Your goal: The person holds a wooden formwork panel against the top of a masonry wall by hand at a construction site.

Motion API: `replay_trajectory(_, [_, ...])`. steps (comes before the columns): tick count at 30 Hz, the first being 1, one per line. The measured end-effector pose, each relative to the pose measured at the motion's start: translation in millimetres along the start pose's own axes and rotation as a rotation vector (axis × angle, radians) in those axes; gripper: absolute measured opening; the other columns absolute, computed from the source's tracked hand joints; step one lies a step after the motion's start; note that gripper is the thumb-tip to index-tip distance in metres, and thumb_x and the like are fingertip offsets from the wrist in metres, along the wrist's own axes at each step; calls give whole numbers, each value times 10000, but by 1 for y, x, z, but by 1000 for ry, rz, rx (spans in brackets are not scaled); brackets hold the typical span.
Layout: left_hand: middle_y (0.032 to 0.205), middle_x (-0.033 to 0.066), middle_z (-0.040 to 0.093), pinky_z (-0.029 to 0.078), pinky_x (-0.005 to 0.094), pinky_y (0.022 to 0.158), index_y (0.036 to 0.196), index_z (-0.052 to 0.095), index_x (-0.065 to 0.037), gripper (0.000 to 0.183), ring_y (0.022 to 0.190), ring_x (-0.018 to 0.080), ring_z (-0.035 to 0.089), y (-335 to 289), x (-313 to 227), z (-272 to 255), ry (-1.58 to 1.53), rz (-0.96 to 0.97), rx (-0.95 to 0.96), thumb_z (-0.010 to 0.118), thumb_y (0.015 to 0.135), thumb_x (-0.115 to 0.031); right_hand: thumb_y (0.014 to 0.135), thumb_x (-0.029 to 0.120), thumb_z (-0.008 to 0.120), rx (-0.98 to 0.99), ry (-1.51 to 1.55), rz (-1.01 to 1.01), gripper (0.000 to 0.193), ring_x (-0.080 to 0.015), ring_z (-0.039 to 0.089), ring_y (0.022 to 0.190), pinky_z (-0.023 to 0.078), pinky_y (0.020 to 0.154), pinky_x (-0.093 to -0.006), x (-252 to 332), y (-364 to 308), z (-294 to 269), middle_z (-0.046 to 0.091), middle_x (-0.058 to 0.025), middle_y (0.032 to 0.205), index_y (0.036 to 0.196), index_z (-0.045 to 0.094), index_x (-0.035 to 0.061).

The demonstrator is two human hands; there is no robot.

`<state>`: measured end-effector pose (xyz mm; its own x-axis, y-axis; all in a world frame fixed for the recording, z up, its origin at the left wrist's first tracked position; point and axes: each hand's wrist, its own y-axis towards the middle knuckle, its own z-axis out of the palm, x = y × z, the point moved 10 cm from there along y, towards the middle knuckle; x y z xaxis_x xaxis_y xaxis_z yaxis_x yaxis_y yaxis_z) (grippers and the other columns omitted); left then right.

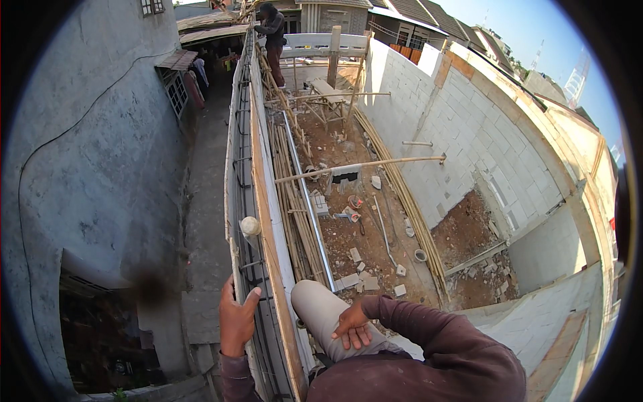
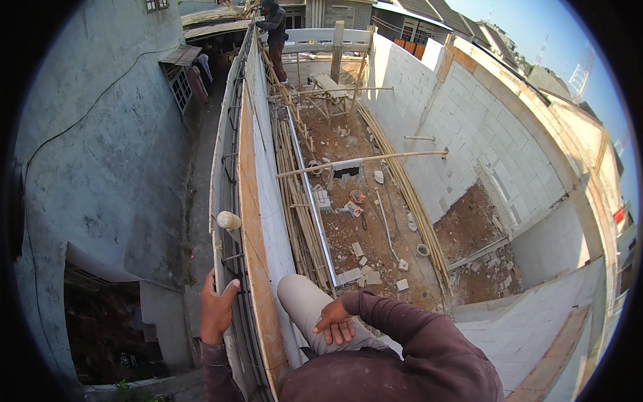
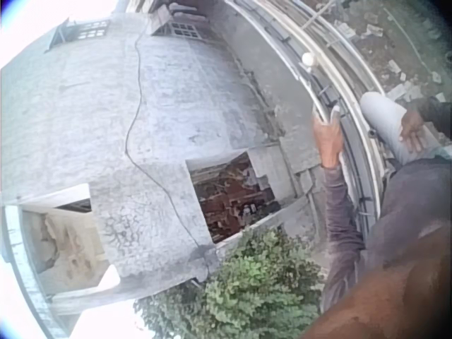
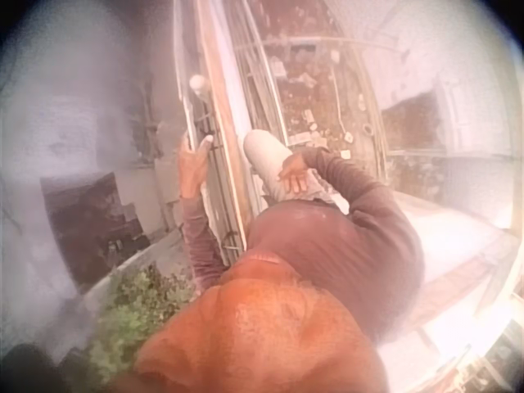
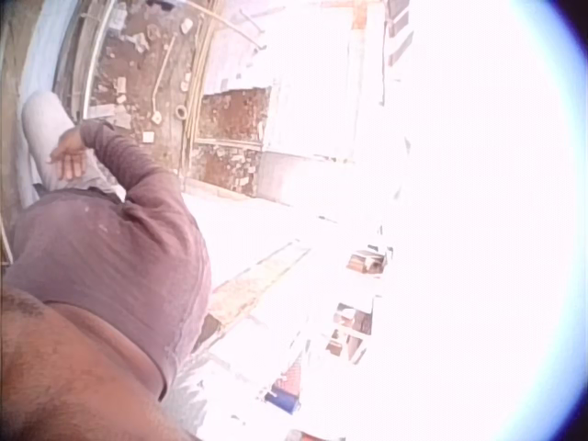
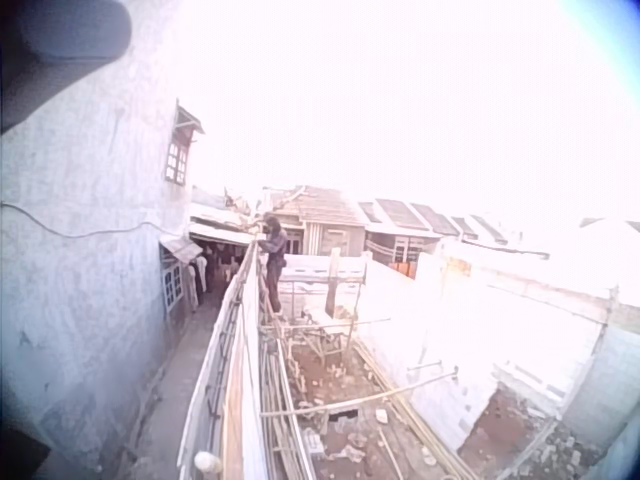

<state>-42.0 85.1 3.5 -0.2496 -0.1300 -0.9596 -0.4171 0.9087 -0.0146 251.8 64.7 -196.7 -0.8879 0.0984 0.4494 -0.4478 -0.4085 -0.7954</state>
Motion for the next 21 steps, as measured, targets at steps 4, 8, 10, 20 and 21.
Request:
replay_trajectory(4, [1291,171,671,496,362,1023,1447,531,60,576,1150,229,649,0,3,2,-20,-25,8,744,979,-199,1023,686,512,10,2,0,701,-248,776,737,623,651,-413,-1,0,0,790,-115,934,1176,741,41])
replay_trajectory(8, [1196,104,708,515,319,963,1433,532,64,558,1055,157,652,0,1,0,-8,20,-16,753,985,-185,1022,689,512,13,5,-3,705,-248,776,739,623,652,-414,-2,2,0,789,-115,932,1178,740,41])
replay_trajectory(10, [1274,164,680,498,358,1015,1445,529,62,567,1135,219,652,0,0,2,-18,-18,10,740,983,-187,1022,688,516,10,8,-4,705,-248,776,735,625,647,-413,-2,1,0,788,-118,928,1178,739,38])
replay_trajectory(20, [1274,156,681,501,350,1013,1453,525,59,569,1131,210,652,0,2,2,-20,-29,8,738,982,-177,1021,678,526,27,20,1,695,-253,776,729,628,636,-411,-3,1,-1,787,-123,924,1168,743,35])
replay_trajectory(21, [1275,156,681,501,351,1014,1454,525,59,570,1134,211,652,1,5,2,-35,-25,8,739,981,-178,1023,676,526,26,19,0,692,-254,776,731,627,639,-413,-2,1,-1,787,-123,924,1169,743,34])
